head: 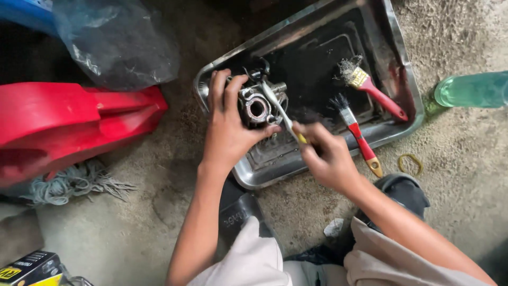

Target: The person scrubs a metal engine cylinder head with a toothbrush and a paintbrush over a metal tray containing dark liquid. They rotate the part to clean different sides and crevices, occasionally dipping the brushes into the liquid.

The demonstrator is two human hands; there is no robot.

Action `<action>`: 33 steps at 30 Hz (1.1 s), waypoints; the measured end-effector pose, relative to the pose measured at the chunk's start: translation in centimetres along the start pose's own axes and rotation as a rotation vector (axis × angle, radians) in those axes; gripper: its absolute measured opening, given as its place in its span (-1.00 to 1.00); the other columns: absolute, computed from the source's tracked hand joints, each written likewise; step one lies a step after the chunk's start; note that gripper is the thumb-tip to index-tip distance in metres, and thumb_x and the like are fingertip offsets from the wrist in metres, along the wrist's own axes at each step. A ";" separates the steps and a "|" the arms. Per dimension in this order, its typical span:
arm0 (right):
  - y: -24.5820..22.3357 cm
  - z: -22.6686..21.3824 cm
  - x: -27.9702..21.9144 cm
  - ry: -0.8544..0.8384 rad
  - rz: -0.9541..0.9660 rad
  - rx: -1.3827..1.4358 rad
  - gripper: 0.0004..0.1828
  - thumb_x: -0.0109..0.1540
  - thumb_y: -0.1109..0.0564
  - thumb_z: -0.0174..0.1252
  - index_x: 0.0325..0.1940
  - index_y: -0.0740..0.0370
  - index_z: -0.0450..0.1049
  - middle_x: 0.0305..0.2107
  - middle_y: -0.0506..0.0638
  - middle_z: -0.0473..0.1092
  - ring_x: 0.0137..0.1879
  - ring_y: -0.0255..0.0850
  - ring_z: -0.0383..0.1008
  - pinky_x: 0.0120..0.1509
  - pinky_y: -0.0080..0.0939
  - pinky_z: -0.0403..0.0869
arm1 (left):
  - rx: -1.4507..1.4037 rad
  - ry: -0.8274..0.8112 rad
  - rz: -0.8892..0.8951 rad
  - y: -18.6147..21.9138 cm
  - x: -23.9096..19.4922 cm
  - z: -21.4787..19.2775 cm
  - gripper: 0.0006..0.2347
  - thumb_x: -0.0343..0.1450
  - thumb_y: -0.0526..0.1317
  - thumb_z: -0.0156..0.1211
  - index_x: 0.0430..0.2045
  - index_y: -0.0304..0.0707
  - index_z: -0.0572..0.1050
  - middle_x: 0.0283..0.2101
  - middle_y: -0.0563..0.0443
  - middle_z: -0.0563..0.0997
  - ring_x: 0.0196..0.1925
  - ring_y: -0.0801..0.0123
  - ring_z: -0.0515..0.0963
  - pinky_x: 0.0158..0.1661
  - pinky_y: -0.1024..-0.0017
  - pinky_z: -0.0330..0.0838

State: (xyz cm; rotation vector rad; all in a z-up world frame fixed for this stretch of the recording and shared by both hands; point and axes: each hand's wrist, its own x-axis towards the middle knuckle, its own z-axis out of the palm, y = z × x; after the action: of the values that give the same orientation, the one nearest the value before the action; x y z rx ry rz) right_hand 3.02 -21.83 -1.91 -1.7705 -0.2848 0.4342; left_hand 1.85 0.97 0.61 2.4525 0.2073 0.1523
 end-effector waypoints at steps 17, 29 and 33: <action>-3.1 -1.0 -1.1 -0.110 0.038 -0.029 -0.62 0.20 0.37 0.09 0.11 0.34 0.48 -0.66 -0.15 0.29 -0.60 -0.40 0.15 -0.53 -0.37 0.18 | 0.008 -0.038 0.029 1.2 0.0 -1.1 -0.09 0.05 -0.06 0.77 0.19 -0.29 0.19 0.39 -0.26 0.11 0.51 -0.28 0.12 0.46 0.00 0.18; -4.6 0.1 -0.7 -0.127 0.099 -0.018 -0.60 0.25 0.35 0.05 0.20 0.38 0.36 -0.58 -0.05 0.42 -0.59 -0.37 0.23 -0.55 -0.37 0.20 | 0.053 0.050 -0.027 2.4 -2.4 -0.2 -0.15 0.17 -0.02 0.72 0.21 -0.29 0.18 0.42 -0.33 0.07 0.51 -0.31 0.15 0.47 -0.08 0.18; -3.6 -1.1 -2.2 -0.157 0.177 0.044 -0.58 0.22 0.38 0.04 0.18 0.32 0.39 -0.45 -0.05 0.48 -0.52 -0.39 0.25 -0.48 -0.39 0.26 | 0.026 0.095 -0.010 1.9 -2.7 -0.1 -0.15 0.19 0.06 0.66 0.22 -0.29 0.17 0.42 -0.37 0.07 0.49 -0.34 0.19 0.48 -0.09 0.17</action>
State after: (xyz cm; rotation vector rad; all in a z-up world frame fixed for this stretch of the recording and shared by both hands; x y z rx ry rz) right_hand 1.68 -22.84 2.13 -1.7275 -0.2277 0.7037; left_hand -0.55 -0.97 1.76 2.4723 0.2642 0.2633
